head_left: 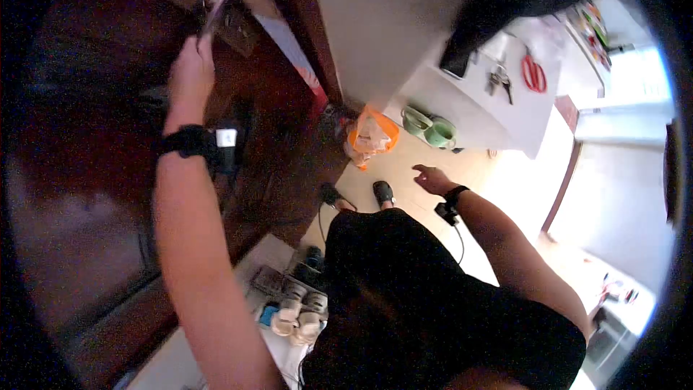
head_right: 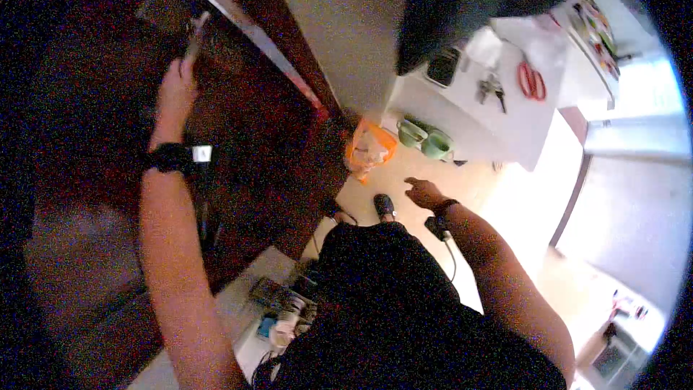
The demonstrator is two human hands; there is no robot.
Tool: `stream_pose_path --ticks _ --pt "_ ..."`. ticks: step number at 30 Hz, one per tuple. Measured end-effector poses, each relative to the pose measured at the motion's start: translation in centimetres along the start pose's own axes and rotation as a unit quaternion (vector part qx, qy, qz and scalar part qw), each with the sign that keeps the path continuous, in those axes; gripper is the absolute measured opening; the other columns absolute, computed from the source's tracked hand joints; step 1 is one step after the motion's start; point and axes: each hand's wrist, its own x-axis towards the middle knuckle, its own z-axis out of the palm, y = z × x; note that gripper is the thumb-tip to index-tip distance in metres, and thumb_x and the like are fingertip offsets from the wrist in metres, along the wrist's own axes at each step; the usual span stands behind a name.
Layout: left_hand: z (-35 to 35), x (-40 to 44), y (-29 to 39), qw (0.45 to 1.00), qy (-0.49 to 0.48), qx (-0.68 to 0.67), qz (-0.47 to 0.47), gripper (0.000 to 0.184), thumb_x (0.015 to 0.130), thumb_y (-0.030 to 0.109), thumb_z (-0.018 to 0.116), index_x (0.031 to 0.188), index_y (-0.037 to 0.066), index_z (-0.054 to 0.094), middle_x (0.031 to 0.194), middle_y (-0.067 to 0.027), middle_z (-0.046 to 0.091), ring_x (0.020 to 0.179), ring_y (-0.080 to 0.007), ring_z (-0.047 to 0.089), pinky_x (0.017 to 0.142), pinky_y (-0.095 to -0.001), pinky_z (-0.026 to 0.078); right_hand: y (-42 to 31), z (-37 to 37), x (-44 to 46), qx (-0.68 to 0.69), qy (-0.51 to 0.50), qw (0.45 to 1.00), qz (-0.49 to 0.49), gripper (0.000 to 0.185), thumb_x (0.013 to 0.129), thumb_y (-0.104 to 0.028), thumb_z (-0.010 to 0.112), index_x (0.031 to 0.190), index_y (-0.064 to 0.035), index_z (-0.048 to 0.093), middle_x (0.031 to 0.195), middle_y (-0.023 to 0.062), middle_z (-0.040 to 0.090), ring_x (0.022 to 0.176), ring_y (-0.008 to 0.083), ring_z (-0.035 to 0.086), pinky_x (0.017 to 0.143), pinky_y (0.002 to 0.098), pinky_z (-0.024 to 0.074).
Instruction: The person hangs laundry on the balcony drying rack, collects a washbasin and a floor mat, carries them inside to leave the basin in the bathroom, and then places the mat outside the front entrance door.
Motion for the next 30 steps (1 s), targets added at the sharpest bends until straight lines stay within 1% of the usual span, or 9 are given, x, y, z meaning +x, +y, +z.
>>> stream_pose_path --ticks 3,6,9,12,15,22,26,27,30 --pt "0.7 2.9 -4.3 0.994 0.041 0.063 0.075 0.042 0.090 0.039 0.036 0.098 0.000 0.052 0.092 -0.0251 0.057 0.085 -0.0437 0.054 0.074 -0.0477 0.043 -0.1 4.6 6.4 -0.020 -0.082 0.996 0.019 0.076 0.080 -0.024 0.055 0.138 -0.0090 0.009 0.075 0.0194 0.063 0.074 0.0338 0.061 0.069 0.0424 0.0478" --pt "-0.1 4.1 -5.1 0.987 -0.037 -0.104 -0.120 0.036 0.087 0.022 0.048 0.118 0.006 0.045 0.095 -0.0131 0.054 0.066 -0.0183 0.056 0.055 -0.0314 0.049 1.2 9.2 11.7 -0.019 -0.112 0.991 0.077 0.083 0.080 -0.023 0.055 0.138 -0.0073 -0.003 0.073 0.0209 0.062 0.070 0.0337 0.061 0.069 0.0424 0.0476" --pt "-0.6 5.9 -9.0 0.994 -0.016 0.103 0.037 0.039 0.086 0.019 0.049 0.122 0.006 0.041 0.091 -0.0114 0.052 0.063 -0.0179 0.054 0.054 -0.0306 0.049 5.5 14.4 16.9 -0.020 -0.080 0.991 0.104 0.091 0.080 -0.019 0.054 0.136 -0.0087 -0.017 0.069 0.0190 0.061 0.056 0.0291 0.059 0.061 0.0410 0.0492" --pt "-1.5 7.8 -12.8 0.993 0.027 0.112 0.007 0.038 0.086 0.020 0.049 0.121 0.005 0.042 0.088 -0.0108 0.052 0.062 -0.0177 0.053 0.053 -0.0303 0.049 9.6 18.6 21.4 -0.029 -0.035 0.984 0.174 0.092 0.077 -0.023 0.062 0.138 -0.0104 -0.007 0.081 0.0238 0.061 0.068 0.0320 0.061 0.064 0.0412 0.0498" --pt "-2.6 9.2 -16.3 0.991 0.050 0.123 -0.005 0.038 0.086 0.021 0.049 0.120 0.005 0.043 0.086 -0.0101 0.052 0.061 -0.0174 0.052 0.053 -0.0300 0.048 5.0 16.7 21.6 -0.107 0.090 0.980 0.140 0.030 0.077 -0.026 0.057 0.096 -0.0033 0.059 0.090 0.0193 0.061 0.085 0.0345 0.059 0.073 0.0447 0.0462" --pt "-4.9 12.1 -22.1 0.988 0.082 0.126 -0.029 0.037 0.087 0.023 0.049 0.118 0.004 0.045 0.080 -0.0086 0.051 0.058 -0.0168 0.051 0.052 -0.0294 0.048 -0.1 18.1 21.1 -0.202 0.037 0.979 0.016 0.020 0.077 -0.021 0.050 0.071 -0.0036 0.057 0.067 0.0182 0.059 0.065 0.0370 0.058 0.060 0.0462 0.0455" --pt "-7.3 15.1 -27.2 0.945 0.057 0.278 0.159 0.037 0.087 0.025 0.049 0.116 0.003 0.046 0.077 -0.0077 0.051 0.056 -0.0164 0.050 0.051 -0.0290 0.047 -8.3 15.6 22.7 -0.211 0.030 0.977 0.011 0.020 0.076 -0.021 0.050 0.071 -0.0030 0.057 0.066 0.0190 0.058 0.066 0.0364 0.058 0.060 0.0464 0.0451" --pt "-6.7 14.0 -23.7 0.991 0.087 0.052 -0.091 0.040 0.088 0.038 0.045 0.100 0.002 0.054 0.064 -0.0052 0.048 0.051 -0.0147 0.048 0.047 -0.0276 0.043 -11.0 14.5 22.8 -0.210 0.018 0.978 0.012 0.020 0.077 -0.021 0.049 0.072 -0.0026 0.057 0.066 0.0193 0.058 0.066 0.0363 0.058 0.059 0.0465 0.0449" --pt "-6.5 15.7 -26.5 0.990 0.109 0.075 -0.058 0.048 0.088 0.048 0.041 0.088 0.002 0.056 0.056 -0.0036 0.044 0.047 -0.0135 0.046 0.046 -0.0261 0.040 -15.3 12.6 23.6 -0.173 0.021 0.985 0.002 0.023 0.081 -0.019 0.044 0.073 -0.0022 0.057 0.065 0.0199 0.057 0.065 0.0365 0.057 0.058 0.0475 0.0438"
